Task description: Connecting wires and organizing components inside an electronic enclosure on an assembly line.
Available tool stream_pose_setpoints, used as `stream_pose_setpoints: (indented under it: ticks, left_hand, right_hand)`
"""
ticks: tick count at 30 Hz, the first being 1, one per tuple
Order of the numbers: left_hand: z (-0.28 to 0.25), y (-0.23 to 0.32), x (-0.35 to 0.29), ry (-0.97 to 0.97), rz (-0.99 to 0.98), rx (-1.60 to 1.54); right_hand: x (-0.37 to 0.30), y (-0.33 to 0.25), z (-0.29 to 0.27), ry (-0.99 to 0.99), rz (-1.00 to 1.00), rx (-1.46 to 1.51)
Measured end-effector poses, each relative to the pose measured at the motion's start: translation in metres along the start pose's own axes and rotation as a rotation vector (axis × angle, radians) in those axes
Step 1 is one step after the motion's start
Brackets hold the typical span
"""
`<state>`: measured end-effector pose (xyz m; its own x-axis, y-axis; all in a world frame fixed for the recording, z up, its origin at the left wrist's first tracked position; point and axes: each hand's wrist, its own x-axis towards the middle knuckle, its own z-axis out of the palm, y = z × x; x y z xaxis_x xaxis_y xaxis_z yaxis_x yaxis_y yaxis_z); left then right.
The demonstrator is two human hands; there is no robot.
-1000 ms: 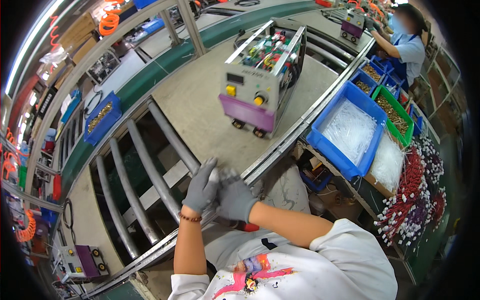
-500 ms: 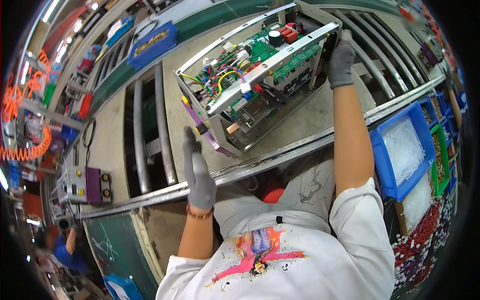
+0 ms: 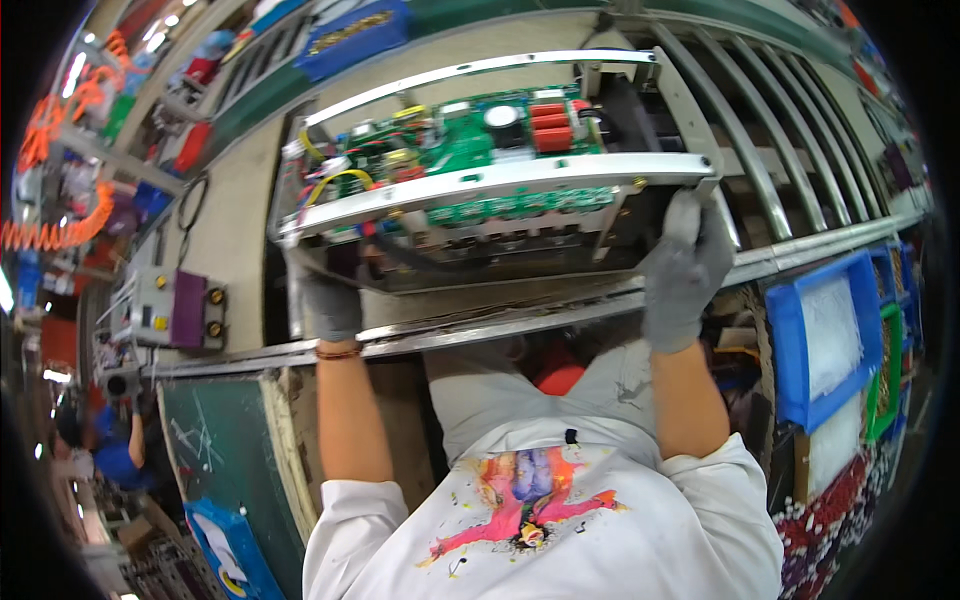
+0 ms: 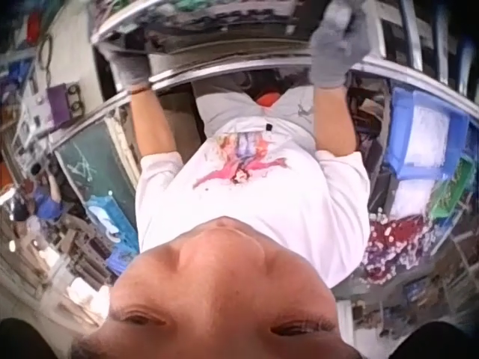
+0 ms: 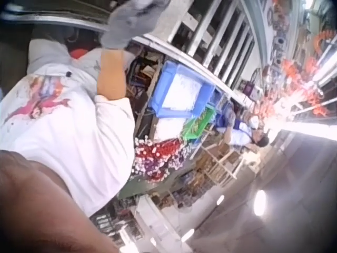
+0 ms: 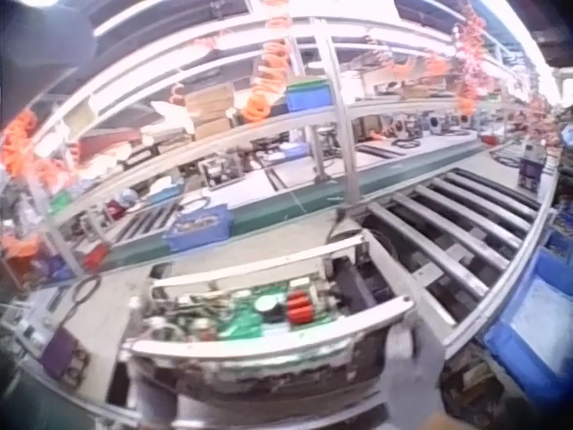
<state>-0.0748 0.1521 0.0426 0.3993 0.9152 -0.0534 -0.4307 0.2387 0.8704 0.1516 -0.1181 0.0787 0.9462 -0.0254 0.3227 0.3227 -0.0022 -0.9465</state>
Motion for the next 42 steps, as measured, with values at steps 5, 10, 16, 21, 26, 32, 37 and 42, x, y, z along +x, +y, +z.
stream_pose_setpoints:
  ticks: [5,10,16,21,26,32,37,42]
  left_hand:
    - [0.023,0.004,-0.047,-0.026,0.472,0.503]
    - [0.080,-0.002,-0.102,-0.183,0.638,0.657]
    - [0.092,-0.013,-0.087,0.004,0.578,0.927]
    - [0.080,-0.012,-0.090,-0.273,0.766,0.893]
    - [0.055,0.005,-0.097,-0.343,0.157,0.573]
    - [0.026,0.007,-0.117,-0.524,0.081,0.515]
    - [0.065,0.007,-0.136,-0.933,-0.164,0.372]
    - [0.087,0.010,-0.163,-0.649,-0.317,0.266]
  right_hand:
    - [-0.024,0.032,-0.032,-0.100,-0.534,-0.330]
    - [-0.021,-0.024,-0.159,-0.325,-0.478,-0.451]
    - [0.108,-0.011,-0.317,-0.187,-0.052,-1.406]
    - [0.125,0.078,-0.332,-0.562,-0.016,-1.503]
    - [0.148,0.081,-0.340,-0.355,-0.121,-1.591]
    - [0.121,-0.037,-0.306,0.192,-0.063,-1.130]
    - [0.006,-0.078,-0.172,0.018,-0.940,-0.694]
    - [-0.082,-0.056,-0.071,-0.925,-1.095,-0.320]
